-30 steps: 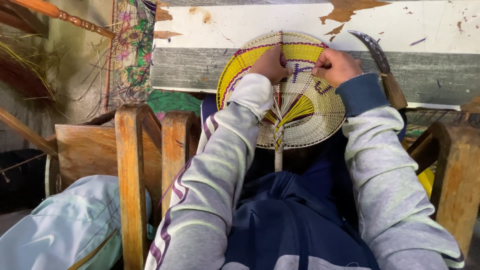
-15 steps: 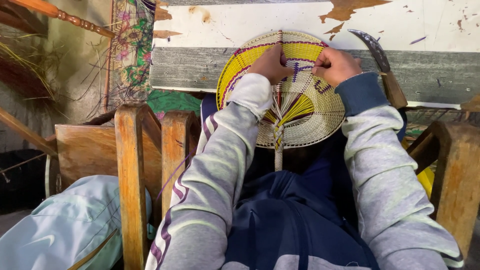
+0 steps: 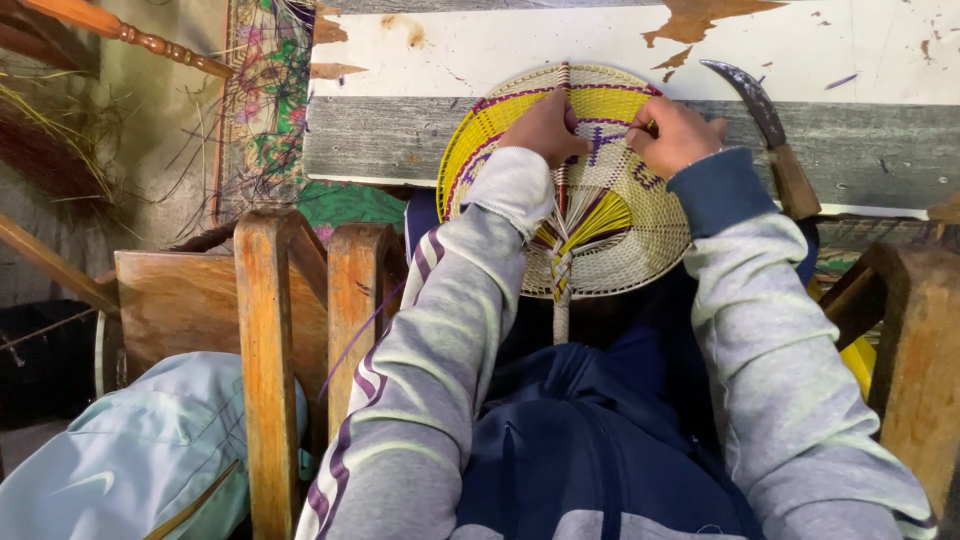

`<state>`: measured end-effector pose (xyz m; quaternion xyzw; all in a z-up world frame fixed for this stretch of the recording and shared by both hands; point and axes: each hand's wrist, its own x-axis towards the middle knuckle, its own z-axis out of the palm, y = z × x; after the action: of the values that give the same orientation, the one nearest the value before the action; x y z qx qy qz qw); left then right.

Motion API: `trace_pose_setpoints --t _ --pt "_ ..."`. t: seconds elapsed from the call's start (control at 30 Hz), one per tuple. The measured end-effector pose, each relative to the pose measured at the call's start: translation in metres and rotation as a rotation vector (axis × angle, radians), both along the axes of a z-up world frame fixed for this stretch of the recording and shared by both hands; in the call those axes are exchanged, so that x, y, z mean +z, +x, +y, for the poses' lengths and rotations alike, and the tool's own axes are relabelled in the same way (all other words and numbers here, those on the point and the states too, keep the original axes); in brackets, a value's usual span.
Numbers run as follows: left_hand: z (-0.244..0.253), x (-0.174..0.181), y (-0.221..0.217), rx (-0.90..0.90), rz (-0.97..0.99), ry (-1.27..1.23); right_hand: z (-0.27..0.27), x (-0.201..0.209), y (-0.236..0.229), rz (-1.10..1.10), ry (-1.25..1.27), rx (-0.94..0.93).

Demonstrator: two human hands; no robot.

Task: A person is weaving purple fibers into a yellow and white hand fan to create decorative lettering.

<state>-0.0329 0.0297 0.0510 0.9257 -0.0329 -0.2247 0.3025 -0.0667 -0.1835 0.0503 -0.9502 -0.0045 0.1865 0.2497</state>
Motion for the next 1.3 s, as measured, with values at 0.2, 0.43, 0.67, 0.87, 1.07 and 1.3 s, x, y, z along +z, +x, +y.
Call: trace_pose_setpoints --t 0.2,0.43,0.67,0.87,1.07,1.3 --pt "0.007 0.023 -0.019 -0.082 0.009 -0.022 0.022 -0.010 -0.012 -0.189 0.017 0.084" --pt "0.010 0.009 -0.034 -0.061 -0.080 -0.115 0.043 0.000 -0.002 -0.098 -0.081 -0.034" --pt "0.022 0.025 -0.044 -0.090 -0.108 -0.183 0.055 0.012 0.007 -0.001 -0.211 0.031" --pt "0.022 0.015 -0.045 -0.089 -0.144 -0.195 0.066 0.001 0.011 0.014 -0.284 0.022" --pt "0.024 0.011 -0.059 -0.066 -0.181 -0.219 0.073 -0.007 -0.007 -0.106 -0.366 0.089" --pt "0.028 0.027 -0.083 0.014 -0.244 -0.181 0.049 0.014 -0.024 -0.165 -0.300 0.079"
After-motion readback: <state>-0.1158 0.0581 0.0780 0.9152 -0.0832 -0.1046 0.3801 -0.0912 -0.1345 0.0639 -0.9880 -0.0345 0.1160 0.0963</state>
